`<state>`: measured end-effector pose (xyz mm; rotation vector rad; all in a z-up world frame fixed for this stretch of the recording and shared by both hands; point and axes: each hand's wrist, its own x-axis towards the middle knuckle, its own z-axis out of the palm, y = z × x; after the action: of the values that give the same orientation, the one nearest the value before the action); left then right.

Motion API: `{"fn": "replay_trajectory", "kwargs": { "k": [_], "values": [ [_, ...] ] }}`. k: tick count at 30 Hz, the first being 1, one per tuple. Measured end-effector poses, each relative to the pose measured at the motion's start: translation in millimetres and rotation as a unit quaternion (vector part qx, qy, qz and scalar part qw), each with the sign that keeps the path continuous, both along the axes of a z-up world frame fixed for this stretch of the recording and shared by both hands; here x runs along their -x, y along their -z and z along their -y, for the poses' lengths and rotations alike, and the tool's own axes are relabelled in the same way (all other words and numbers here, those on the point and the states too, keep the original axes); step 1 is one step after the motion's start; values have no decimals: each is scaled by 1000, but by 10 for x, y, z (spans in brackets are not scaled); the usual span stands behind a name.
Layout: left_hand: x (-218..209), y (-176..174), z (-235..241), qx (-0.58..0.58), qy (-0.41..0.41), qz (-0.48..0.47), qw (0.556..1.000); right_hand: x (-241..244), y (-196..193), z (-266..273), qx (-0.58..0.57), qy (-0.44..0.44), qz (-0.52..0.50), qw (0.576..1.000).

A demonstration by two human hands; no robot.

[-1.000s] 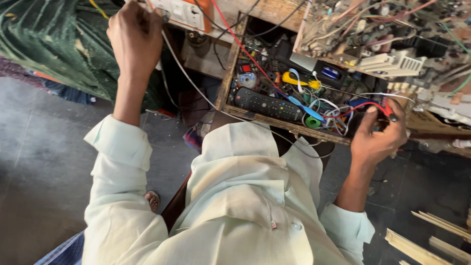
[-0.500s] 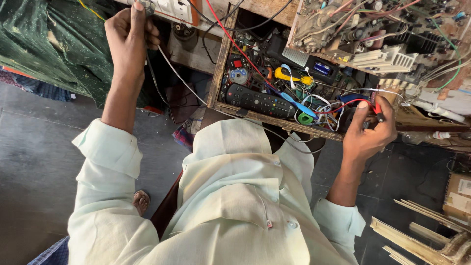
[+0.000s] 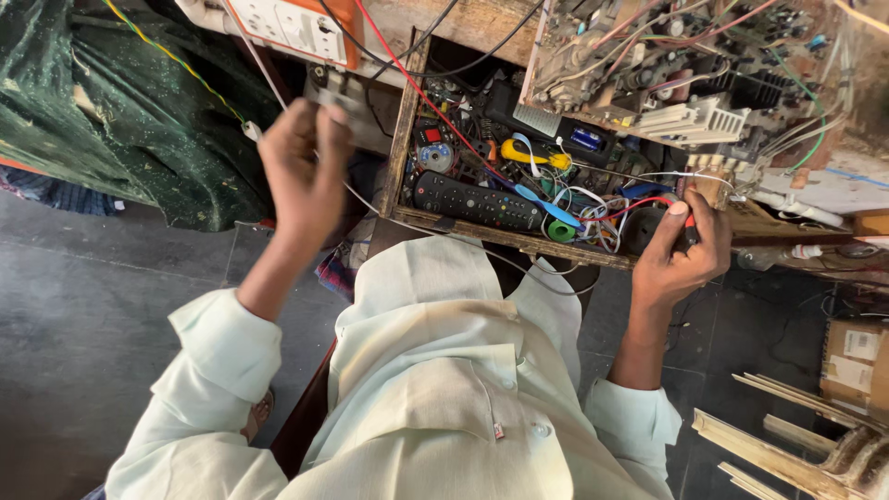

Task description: The person uses a multimeter to test points on an exposed circuit board inside a wooden box. They hold the probes and a power plug, moving the probes across different components while checking readings.

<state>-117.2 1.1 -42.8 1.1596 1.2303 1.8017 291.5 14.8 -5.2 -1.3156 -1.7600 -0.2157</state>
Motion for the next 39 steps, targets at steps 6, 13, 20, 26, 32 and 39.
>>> {"fn": "replay_trajectory", "kwargs": {
  "k": [6,13,20,26,32,39],
  "values": [
    [-391,-198,51,-56,-34,-265,962,-56,-23,14,-28,9,31,999],
    [-425,-262,14,-43,-47,-201,977,-249,129,-7,-50,-18,49,997],
    [-319,-328,-54,-56,-40,-76,995,-438,308,-34,-53,-18,-32,998],
    [-564,-205,-25,-32,-74,-158,984,-410,214,23,-95,-21,-19,995],
    [-563,-97,-36,-52,-86,-191,976,18,-343,153,-151,-136,77,976],
    [-567,-63,-12,-75,-88,-170,979,710,-920,-134,-173,-194,155,953]
  ]
}}
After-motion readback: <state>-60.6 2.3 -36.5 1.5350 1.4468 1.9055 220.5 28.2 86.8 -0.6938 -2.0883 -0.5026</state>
